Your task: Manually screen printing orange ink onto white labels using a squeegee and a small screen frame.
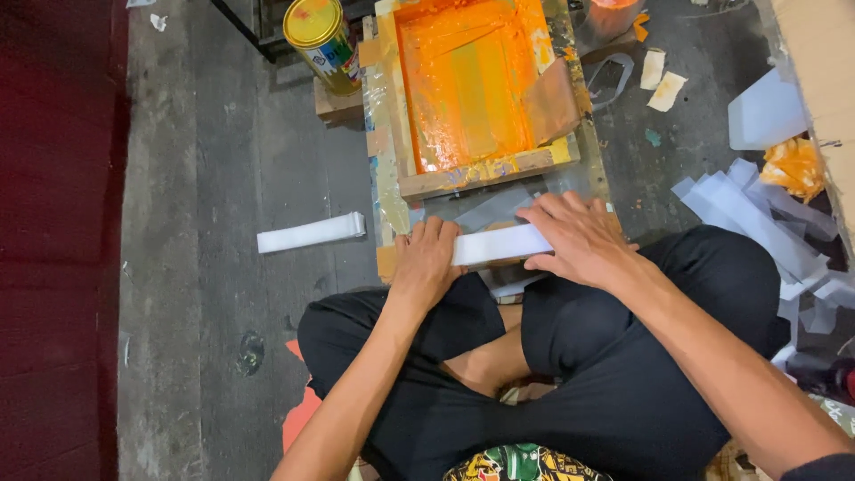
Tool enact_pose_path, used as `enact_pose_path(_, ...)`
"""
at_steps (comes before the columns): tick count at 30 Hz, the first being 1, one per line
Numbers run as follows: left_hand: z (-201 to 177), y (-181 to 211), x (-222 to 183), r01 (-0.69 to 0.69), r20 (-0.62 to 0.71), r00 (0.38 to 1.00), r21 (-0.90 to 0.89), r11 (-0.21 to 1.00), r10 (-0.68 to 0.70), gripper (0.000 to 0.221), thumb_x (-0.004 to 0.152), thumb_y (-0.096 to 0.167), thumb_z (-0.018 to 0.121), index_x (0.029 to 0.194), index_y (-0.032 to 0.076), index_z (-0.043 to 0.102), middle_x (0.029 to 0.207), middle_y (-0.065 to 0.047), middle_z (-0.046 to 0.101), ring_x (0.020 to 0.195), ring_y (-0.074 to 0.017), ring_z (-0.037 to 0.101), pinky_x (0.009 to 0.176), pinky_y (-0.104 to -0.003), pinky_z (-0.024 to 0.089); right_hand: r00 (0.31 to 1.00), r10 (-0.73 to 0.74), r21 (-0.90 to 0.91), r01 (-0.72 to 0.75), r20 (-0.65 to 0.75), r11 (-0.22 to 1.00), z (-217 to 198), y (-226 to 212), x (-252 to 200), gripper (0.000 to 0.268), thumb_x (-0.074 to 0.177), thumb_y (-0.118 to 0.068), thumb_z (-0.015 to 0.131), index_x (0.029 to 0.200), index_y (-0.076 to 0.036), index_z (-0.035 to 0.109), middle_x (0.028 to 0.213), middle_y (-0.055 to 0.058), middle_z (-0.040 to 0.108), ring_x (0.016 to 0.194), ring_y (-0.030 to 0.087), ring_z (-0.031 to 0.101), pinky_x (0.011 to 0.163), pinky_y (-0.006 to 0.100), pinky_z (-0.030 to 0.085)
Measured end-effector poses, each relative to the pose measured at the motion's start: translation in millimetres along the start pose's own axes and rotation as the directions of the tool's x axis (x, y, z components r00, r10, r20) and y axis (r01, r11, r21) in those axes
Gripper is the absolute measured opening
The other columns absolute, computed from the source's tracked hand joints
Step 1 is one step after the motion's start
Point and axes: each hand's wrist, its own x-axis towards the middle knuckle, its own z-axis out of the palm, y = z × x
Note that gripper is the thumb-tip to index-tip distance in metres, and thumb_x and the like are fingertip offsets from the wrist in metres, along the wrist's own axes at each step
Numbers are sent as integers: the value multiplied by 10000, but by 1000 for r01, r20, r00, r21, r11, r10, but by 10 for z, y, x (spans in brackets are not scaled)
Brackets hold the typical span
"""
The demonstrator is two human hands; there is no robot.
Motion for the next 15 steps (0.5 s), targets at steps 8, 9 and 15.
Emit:
enact_pose_path(8, -230, -21, -71, -48, 33, 998, -187, 981, 55, 546, 858, 287, 806, 1328, 106, 597, 1141, -88, 522, 1130, -317, 522, 893, -493, 480, 1000, 23, 35, -24, 18, 999, 28, 96, -22, 494, 821, -446, 770, 1235, -201, 656, 1212, 1, 587, 1095, 255, 520, 793, 456, 429)
enact_pose_path(9, -200, -40, -58, -59, 16, 998, -200, 978, 63, 556, 856, 305, 810, 1333, 107, 603, 1135, -86, 524, 1122, -320, 528, 883, -491, 493, 999, 33, 42, -34, 13, 999, 27, 101, -23, 513, 814, -456, 770, 1252, -216, 654, 1225, 2, 590, 1100, 261, 523, 787, 459, 431)
enact_pose_path(15, -572, -149, -98, 3, -238, 966, -396, 918, -105, 533, 973, 380, 695, 1361, 26, 607, 1141, -153, 562, 1074, -351, 567, 846, -444, 480, 770, 250, 430, 36, -587, 902, -28, 461, 133, 338, 934, -372, 828, 1156, -132, 741, 958, 23, 652, 948, 244, 639, 805, 353, 495)
